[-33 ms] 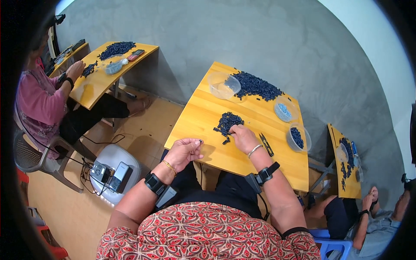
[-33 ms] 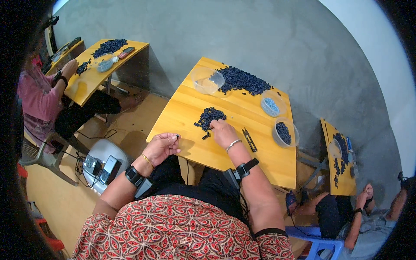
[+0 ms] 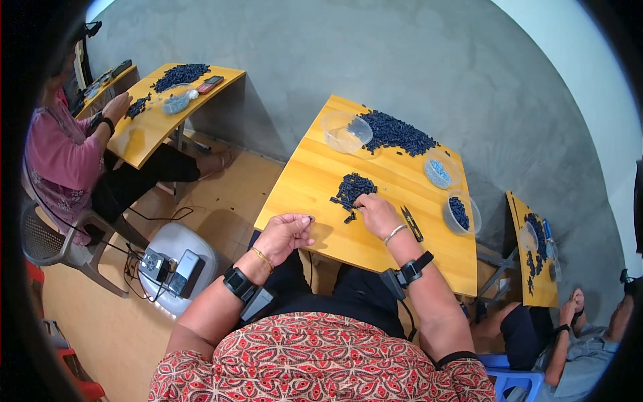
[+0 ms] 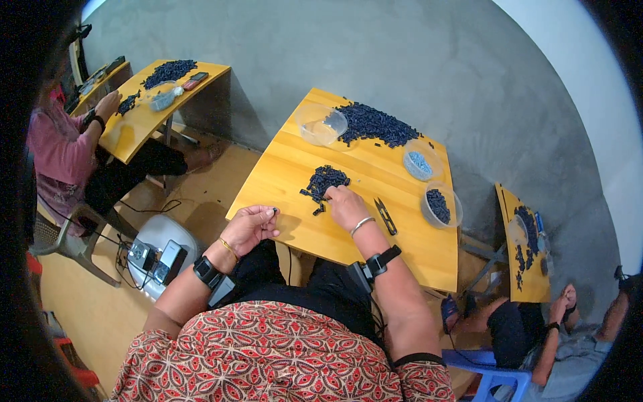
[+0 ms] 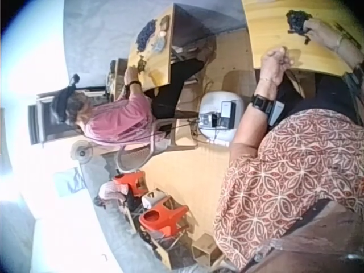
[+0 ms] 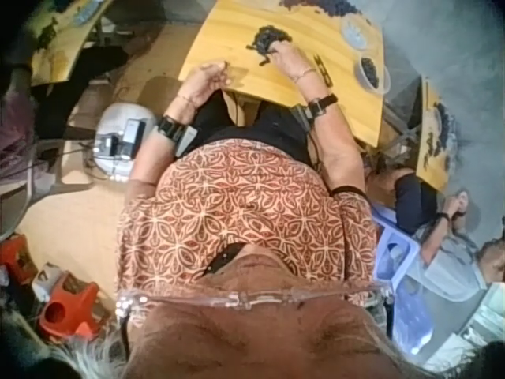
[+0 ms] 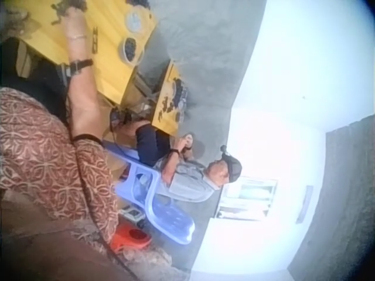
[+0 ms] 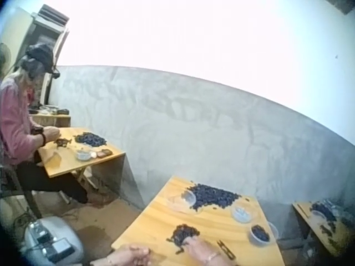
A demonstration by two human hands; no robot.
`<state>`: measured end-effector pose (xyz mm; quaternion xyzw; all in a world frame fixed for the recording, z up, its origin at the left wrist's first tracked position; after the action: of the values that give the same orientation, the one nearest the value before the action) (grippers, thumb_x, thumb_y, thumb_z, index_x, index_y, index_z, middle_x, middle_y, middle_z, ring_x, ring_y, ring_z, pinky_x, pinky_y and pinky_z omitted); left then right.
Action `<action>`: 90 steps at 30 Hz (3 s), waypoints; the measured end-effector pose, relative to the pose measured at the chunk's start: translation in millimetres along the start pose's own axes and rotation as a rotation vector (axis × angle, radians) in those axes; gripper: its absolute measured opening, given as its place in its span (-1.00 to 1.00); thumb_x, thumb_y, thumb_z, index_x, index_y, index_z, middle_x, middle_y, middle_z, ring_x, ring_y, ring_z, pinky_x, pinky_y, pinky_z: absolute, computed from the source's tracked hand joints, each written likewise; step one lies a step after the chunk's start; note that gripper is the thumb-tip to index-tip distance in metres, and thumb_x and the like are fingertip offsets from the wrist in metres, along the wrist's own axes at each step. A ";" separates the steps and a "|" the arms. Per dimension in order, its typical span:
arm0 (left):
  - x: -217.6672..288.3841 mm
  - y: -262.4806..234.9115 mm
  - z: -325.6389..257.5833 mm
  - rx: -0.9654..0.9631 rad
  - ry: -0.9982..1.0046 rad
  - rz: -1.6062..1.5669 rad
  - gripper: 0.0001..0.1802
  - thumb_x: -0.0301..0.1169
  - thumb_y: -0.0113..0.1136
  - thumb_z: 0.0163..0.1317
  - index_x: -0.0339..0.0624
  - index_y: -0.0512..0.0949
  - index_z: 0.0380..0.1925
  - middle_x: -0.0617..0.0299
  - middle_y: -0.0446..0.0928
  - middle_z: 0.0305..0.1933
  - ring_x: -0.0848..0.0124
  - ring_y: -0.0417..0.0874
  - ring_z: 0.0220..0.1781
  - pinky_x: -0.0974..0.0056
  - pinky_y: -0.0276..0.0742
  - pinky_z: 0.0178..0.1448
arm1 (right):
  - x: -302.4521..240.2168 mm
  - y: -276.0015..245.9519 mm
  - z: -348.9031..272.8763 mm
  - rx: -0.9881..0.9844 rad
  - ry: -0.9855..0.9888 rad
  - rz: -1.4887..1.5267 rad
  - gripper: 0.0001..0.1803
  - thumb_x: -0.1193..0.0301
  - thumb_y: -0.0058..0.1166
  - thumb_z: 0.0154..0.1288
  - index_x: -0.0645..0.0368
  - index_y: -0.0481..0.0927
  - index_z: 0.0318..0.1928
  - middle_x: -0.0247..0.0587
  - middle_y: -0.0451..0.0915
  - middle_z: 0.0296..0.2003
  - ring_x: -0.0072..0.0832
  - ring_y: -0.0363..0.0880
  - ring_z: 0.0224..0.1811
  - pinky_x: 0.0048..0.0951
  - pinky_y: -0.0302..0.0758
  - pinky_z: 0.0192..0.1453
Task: Sorting and arranging small blue plastic components into groups and containers.
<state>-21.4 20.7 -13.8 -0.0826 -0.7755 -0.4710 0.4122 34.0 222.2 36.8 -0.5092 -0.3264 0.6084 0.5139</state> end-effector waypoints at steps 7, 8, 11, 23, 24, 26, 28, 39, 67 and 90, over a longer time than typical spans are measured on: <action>2.2 0.8 -0.7 -0.026 0.006 -0.019 -0.86 -0.41 0.05 0.20 -0.26 0.51 -0.32 0.31 0.47 -0.47 0.53 0.50 -0.45 0.32 0.56 -0.24 | -2.3 -14.4 -22.0 -0.013 -0.079 0.069 -0.91 0.50 -0.03 0.07 0.18 0.48 -0.36 -0.06 0.50 -0.41 -0.13 0.48 -0.30 -0.23 0.43 -0.22; 3.6 1.0 -1.4 -0.018 0.005 -0.013 -0.86 -0.41 0.05 0.20 -0.26 0.51 -0.32 0.31 0.47 -0.47 0.53 0.50 -0.45 0.33 0.56 -0.24 | 1.9 -13.7 -22.0 -0.013 -0.080 0.069 -0.91 0.50 -0.03 0.07 0.18 0.48 -0.36 -0.06 0.50 -0.41 -0.13 0.48 -0.30 -0.23 0.43 -0.22; 2.9 3.5 -2.0 -0.005 -0.004 -0.007 -0.86 -0.42 0.07 0.18 -0.26 0.51 -0.33 0.32 0.45 -0.49 0.54 0.48 -0.47 0.33 0.55 -0.25 | 13.5 -18.4 -23.2 0.069 -0.017 0.163 -0.87 0.48 0.00 0.06 0.19 0.50 -0.33 -0.03 0.53 -0.40 -0.11 0.50 -0.31 -0.24 0.44 -0.21; 15.4 39.1 -10.2 -0.161 0.019 0.042 -0.87 -0.46 0.07 0.18 -0.26 0.53 -0.31 0.30 0.49 -0.44 0.50 0.52 -0.39 0.29 0.54 -0.15 | -0.7 8.7 -17.0 -0.056 0.022 0.016 -0.85 0.42 0.00 0.09 0.23 0.37 -0.40 0.07 0.50 -0.43 0.02 0.47 -0.33 -0.11 0.41 -0.20; 17.4 44.2 -10.7 -0.203 0.037 0.039 -0.86 -0.47 0.06 0.18 -0.27 0.53 -0.30 0.29 0.50 -0.42 0.49 0.53 -0.37 0.28 0.53 -0.14 | 0.5 5.9 -17.1 -0.043 0.032 0.017 -0.87 0.46 -0.02 0.08 0.26 0.38 -0.39 0.09 0.49 -0.44 -0.02 0.48 -0.37 -0.16 0.43 -0.23; 17.5 52.8 -12.5 -0.245 0.052 0.030 -0.86 -0.48 0.05 0.18 -0.27 0.53 -0.28 0.28 0.51 -0.40 0.48 0.54 -0.36 0.27 0.53 -0.13 | 2.7 -1.8 -20.7 -0.026 0.044 0.014 -0.89 0.51 -0.04 0.07 0.28 0.38 -0.37 0.11 0.48 -0.45 -0.06 0.49 -0.41 -0.20 0.45 -0.27; 18.9 58.8 -15.4 -0.277 0.072 0.021 -0.85 -0.49 0.04 0.18 -0.28 0.53 -0.27 0.26 0.52 -0.38 0.46 0.55 -0.34 0.26 0.53 -0.12 | -2.0 -20.8 -26.6 0.033 0.168 0.322 -0.92 0.58 -0.08 0.09 0.31 0.39 -0.35 -0.03 0.49 -0.50 -0.31 0.51 -0.51 -0.40 0.47 -0.37; 26.4 83.3 -31.1 -0.347 0.145 0.106 -0.82 -0.53 0.06 0.16 -0.35 0.50 -0.23 0.15 0.54 -0.31 0.38 0.59 -0.32 0.25 0.56 -0.13 | -85.8 -66.4 -50.9 -0.095 0.003 1.570 -0.89 0.53 -0.02 0.20 0.27 0.41 -0.25 -0.22 0.50 -0.43 -0.54 0.47 -0.45 -0.49 0.46 -0.33; 32.4 88.3 -37.2 -0.282 0.261 0.317 -0.86 -0.55 0.08 0.14 -0.37 0.54 -0.30 0.13 0.57 -0.38 0.45 0.60 -0.37 0.41 0.54 -0.22 | -96.2 -58.4 -52.7 -0.098 0.030 1.464 -0.92 0.63 -0.03 0.16 0.28 0.44 -0.30 -0.31 0.46 -0.47 -0.62 0.47 -0.49 -0.60 0.46 -0.37; 15.8 74.2 -26.0 -0.205 0.142 0.175 -0.88 -0.52 0.10 0.14 -0.33 0.52 -0.33 0.17 0.55 -0.41 0.44 0.60 -0.44 0.29 0.61 -0.25 | -86.6 -46.6 -52.1 0.002 0.150 1.191 -0.90 0.60 -0.03 0.17 0.26 0.50 -0.28 -0.39 0.47 -0.49 -0.75 0.38 -0.52 -0.70 0.37 -0.44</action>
<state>21.3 36.1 52.4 -0.1579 -0.6821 -0.5148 0.4948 93.4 144.7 90.4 -0.6457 0.0530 0.7543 0.1065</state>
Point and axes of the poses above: each hand's wrist, its own z-axis towards the middle knuckle, its own y-axis out of the palm, x = y × z, the point moved 6 cm from there along z, towards the middle knuckle
